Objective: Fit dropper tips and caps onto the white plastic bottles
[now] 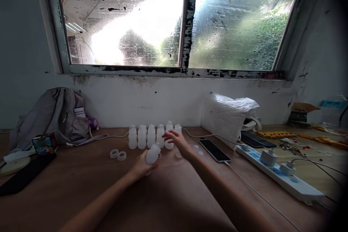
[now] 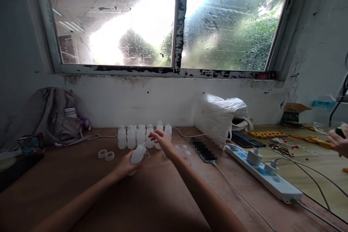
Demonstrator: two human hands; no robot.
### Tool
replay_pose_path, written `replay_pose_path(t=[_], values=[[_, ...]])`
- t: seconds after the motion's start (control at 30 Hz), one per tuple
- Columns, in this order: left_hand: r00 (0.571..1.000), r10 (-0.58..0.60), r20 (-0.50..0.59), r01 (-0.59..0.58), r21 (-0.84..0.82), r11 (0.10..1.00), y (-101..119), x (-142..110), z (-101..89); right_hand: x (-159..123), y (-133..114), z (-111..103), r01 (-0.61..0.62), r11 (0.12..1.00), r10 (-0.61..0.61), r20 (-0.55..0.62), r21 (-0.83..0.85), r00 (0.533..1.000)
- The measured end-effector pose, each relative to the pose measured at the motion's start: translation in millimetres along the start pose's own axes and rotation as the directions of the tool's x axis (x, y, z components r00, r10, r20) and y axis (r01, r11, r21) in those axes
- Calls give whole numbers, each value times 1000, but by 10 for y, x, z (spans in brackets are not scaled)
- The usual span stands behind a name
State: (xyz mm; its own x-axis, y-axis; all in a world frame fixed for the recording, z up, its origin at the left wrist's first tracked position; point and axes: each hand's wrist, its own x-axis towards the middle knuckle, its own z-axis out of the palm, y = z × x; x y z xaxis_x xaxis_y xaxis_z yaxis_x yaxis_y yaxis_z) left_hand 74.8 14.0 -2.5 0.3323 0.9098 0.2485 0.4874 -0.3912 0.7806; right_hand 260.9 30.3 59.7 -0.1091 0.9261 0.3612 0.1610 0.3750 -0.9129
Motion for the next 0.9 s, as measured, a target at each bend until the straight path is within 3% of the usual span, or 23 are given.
replay_pose_path(t=[0.07, 0.13, 0.2, 0.3, 0.4, 0.57, 0.67, 0.77, 0.9], values=[[1000, 4, -10, -3, 17, 1000, -44, 34, -71, 66, 45, -259, -18, 964, 13, -23, -266, 1000], [999, 27, -21, -25, 63, 998, -48, 50, -134, 96, 130, -460, -70, 817, 40, -65, -572, 997], [999, 41, -5, -40, 124, 991, -31, 51, -185, 97, 232, -563, -131, 639, 107, -81, -758, 991], [999, 36, 30, -42, 242, 969, -16, 44, -246, 73, 371, -553, -202, 433, 238, -105, -878, 966], [994, 63, 86, -94, 416, 905, -28, 43, -312, 39, 456, -474, -184, 359, 312, -69, -915, 948], [977, 139, 162, -206, 544, 814, -31, 38, -410, -12, 435, -423, -91, 457, 397, 111, -885, 911], [973, 168, 161, -230, 561, 795, -43, 51, -438, -9, 357, -410, -75, 629, 432, 268, -774, 861], [972, 194, 133, -235, 587, 775, -71, 87, -469, 6, 260, -381, -59, 796, 307, 317, -602, 897], [972, 223, 76, -225, 580, 783, -74, 129, -539, 7, 152, -341, 32, 885, 124, 302, -464, 945]])
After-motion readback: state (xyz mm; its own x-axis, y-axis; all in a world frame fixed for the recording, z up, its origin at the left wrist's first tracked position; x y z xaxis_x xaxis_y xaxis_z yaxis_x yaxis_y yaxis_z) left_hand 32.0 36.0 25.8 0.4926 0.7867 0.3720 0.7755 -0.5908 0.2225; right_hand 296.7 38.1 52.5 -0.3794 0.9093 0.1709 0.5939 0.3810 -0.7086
